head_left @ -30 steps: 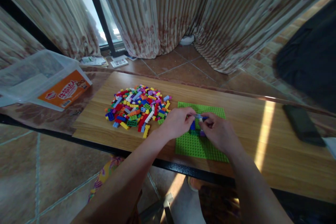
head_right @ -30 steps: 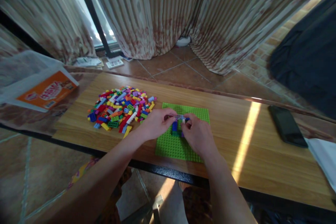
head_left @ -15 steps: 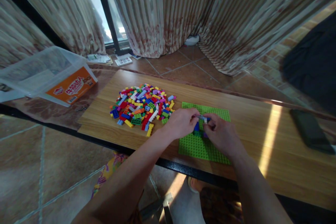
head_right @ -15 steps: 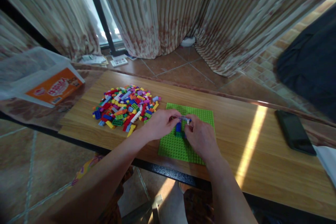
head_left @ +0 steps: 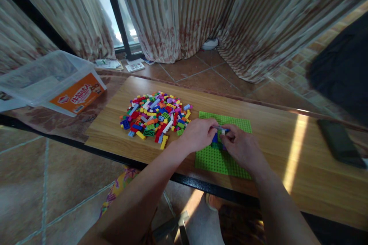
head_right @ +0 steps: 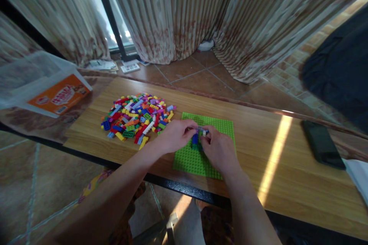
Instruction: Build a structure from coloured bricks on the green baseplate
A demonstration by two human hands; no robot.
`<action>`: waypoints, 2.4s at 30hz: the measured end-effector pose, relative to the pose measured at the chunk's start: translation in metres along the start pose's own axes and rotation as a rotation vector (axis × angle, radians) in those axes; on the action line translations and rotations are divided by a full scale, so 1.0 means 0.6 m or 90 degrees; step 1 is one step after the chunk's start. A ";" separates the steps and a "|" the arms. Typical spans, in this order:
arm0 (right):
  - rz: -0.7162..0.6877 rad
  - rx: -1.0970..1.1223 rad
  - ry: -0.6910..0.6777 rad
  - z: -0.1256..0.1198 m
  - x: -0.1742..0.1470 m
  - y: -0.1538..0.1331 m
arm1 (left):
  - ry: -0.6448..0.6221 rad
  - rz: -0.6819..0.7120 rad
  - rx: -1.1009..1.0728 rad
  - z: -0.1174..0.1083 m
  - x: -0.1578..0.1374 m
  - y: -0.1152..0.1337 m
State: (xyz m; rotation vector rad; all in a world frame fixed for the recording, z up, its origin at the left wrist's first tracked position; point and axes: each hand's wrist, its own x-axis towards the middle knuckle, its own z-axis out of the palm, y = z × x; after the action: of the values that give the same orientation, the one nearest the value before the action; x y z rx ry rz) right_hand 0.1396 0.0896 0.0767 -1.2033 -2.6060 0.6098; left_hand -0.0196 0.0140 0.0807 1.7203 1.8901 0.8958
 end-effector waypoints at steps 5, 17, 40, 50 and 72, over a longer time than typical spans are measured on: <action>0.002 0.005 -0.007 -0.002 0.000 -0.003 | -0.004 0.001 0.003 -0.001 0.000 0.001; 0.024 0.000 -0.027 -0.003 0.002 -0.009 | -0.009 0.001 0.004 -0.001 0.000 0.000; 0.053 -0.010 -0.010 0.002 0.014 -0.009 | -0.004 0.008 0.041 0.003 -0.003 0.000; 0.028 -0.035 -0.004 0.013 0.019 -0.006 | -0.030 0.028 0.098 0.010 -0.017 -0.004; 0.149 0.140 0.241 -0.035 0.019 0.005 | 0.034 0.074 0.259 0.059 -0.048 0.036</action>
State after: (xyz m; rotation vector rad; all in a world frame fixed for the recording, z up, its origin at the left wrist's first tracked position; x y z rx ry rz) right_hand 0.1416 0.1059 0.0942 -1.4038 -2.0500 0.6205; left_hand 0.0240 -0.0079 0.0682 2.0741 2.1384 0.6307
